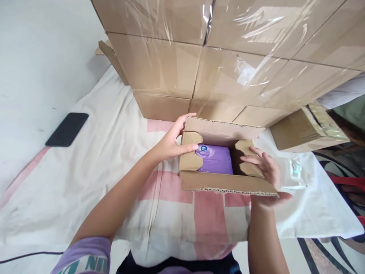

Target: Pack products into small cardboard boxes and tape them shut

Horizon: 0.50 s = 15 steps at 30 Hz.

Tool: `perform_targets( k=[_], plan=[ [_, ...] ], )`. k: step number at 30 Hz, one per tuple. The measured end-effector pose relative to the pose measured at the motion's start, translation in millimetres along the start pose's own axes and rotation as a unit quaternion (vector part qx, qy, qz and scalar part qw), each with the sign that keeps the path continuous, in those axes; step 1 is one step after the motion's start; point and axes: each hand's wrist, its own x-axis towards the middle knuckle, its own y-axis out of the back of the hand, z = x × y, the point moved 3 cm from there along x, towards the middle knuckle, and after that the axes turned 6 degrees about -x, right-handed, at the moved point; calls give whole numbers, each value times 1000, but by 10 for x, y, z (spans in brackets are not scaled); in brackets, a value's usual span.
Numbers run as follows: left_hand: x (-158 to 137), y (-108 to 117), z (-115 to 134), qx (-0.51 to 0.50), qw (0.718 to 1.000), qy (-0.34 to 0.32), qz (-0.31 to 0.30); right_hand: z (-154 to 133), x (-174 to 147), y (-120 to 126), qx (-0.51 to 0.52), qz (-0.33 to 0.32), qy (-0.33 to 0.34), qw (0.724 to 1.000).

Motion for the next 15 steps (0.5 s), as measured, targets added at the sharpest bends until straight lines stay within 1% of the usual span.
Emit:
perform_targets(
  k=[3,5,8,10,12,15],
  plan=[
    [-23,23,105,48,998,-27,4,83,-52,13,-14,8,0,1000],
    [-37,45,218,89,995,-34,-19,124,-84,36,-40,1,1,999],
    [-58,65,379,154,986,0,-69,133,-118,66,-38,-4,38,999],
    [-73,73,442,195,977,35,-81,126,-128,69,-26,-3,46,999],
    [-87,74,461,223,969,65,-82,120,-127,48,-42,8,21,999],
    [-102,69,449,224,967,84,-88,86,-119,-30,-83,51,-16,995]
  ],
)
